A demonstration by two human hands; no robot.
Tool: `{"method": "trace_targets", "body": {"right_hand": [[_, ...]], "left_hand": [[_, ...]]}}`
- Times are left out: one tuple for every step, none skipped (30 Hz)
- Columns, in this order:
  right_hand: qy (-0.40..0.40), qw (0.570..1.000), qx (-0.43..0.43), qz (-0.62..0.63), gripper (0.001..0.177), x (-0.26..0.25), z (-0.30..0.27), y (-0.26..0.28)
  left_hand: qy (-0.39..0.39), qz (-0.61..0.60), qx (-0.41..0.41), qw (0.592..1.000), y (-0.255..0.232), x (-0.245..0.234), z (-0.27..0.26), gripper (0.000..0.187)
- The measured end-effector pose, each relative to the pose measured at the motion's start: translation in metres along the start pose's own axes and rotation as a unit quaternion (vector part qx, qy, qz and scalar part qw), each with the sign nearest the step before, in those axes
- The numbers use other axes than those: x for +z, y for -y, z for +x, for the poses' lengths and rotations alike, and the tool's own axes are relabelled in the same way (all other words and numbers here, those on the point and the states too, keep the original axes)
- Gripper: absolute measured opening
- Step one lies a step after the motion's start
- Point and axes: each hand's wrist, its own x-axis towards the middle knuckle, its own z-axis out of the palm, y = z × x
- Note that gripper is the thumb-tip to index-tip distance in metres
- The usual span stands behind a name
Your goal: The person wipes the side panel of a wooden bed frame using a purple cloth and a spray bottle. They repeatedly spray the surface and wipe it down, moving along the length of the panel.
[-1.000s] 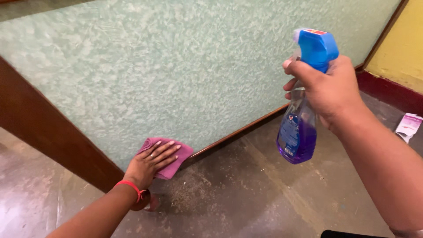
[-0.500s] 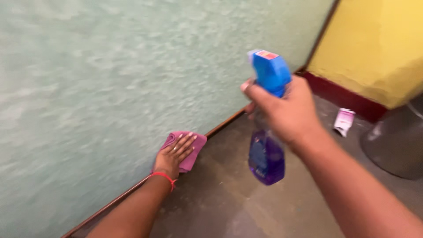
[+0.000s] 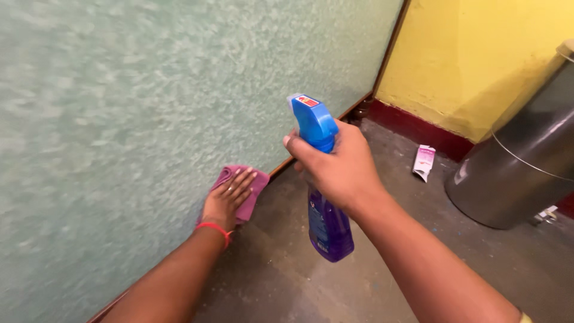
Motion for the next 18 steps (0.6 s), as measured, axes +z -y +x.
{"method": "trace_targets", "body": {"right_hand": [[0.007, 1.0, -0.008, 0.005, 0.017, 0.002, -0.005, 0.004], [0.013, 1.0, -0.015, 0.011, 0.018, 0.005, -0.011, 0.009], [0.021, 0.999, -0.024, 0.017, 0.018, 0.008, -0.017, 0.015], [0.029, 0.999, -0.024, 0.027, 0.018, 0.011, -0.023, 0.021], [0.038, 0.998, -0.023, 0.037, 0.019, 0.015, -0.029, 0.026], [0.046, 0.998, -0.022, 0.047, 0.019, 0.017, -0.037, 0.032], [0.052, 0.997, -0.03, 0.047, 0.019, 0.02, -0.044, 0.038], [0.058, 0.996, -0.038, 0.047, 0.019, 0.021, -0.051, 0.044], [0.063, 0.996, -0.046, 0.046, 0.019, 0.023, -0.058, 0.05], [0.075, 0.995, -0.051, 0.053, 0.019, 0.026, -0.066, 0.056], [0.085, 0.993, -0.056, 0.057, 0.02, 0.027, -0.073, 0.062], [0.096, 0.992, -0.06, 0.061, 0.02, 0.029, -0.081, 0.067], [0.102, 0.991, -0.06, 0.066, 0.02, 0.03, -0.088, 0.071], [0.108, 0.99, -0.059, 0.072, 0.02, 0.032, -0.094, 0.075], [0.112, 0.989, -0.058, 0.077, 0.02, 0.033, -0.098, 0.079], [0.117, 0.988, -0.062, 0.083, 0.02, 0.032, -0.102, 0.081], [0.121, 0.987, -0.064, 0.089, 0.02, 0.031, -0.106, 0.083], [0.124, 0.985, -0.067, 0.095, 0.02, 0.03, -0.109, 0.083]], "left_hand": [[-0.003, 0.004, 0.0, 1.0, 0.006, 0.001, -0.02, 0.074], [-0.006, 0.007, 0.0, 1.0, 0.011, 0.003, -0.043, 0.073], [-0.007, 0.011, -0.002, 1.0, 0.017, 0.006, -0.068, 0.072], [-0.013, 0.011, -0.009, 1.0, 0.022, 0.01, -0.095, 0.072], [-0.017, 0.011, -0.015, 1.0, 0.026, 0.015, -0.123, 0.073], [-0.021, 0.011, -0.021, 1.0, 0.032, 0.019, -0.15, 0.073], [-0.006, -0.001, -0.025, 1.0, 0.039, 0.022, -0.177, 0.074], [0.009, -0.013, -0.029, 0.999, 0.045, 0.024, -0.204, 0.075], [0.022, -0.024, -0.033, 0.999, 0.052, 0.026, -0.231, 0.076], [0.034, -0.023, -0.04, 0.998, 0.059, 0.026, -0.26, 0.077], [0.045, -0.023, -0.047, 0.998, 0.066, 0.024, -0.286, 0.077], [0.055, -0.024, -0.053, 0.997, 0.072, 0.02, -0.312, 0.077], [0.088, -0.018, -0.057, 0.994, 0.078, 0.014, -0.333, 0.076], [0.12, -0.012, -0.06, 0.991, 0.084, 0.009, -0.353, 0.076], [0.151, -0.006, -0.063, 0.987, 0.089, 0.003, -0.368, 0.075], [0.157, -0.013, -0.064, 0.985, 0.093, -0.002, -0.378, 0.073], [0.162, -0.019, -0.065, 0.985, 0.096, -0.006, -0.386, 0.07], [0.167, -0.026, -0.065, 0.984, 0.098, -0.009, -0.389, 0.068]]}}
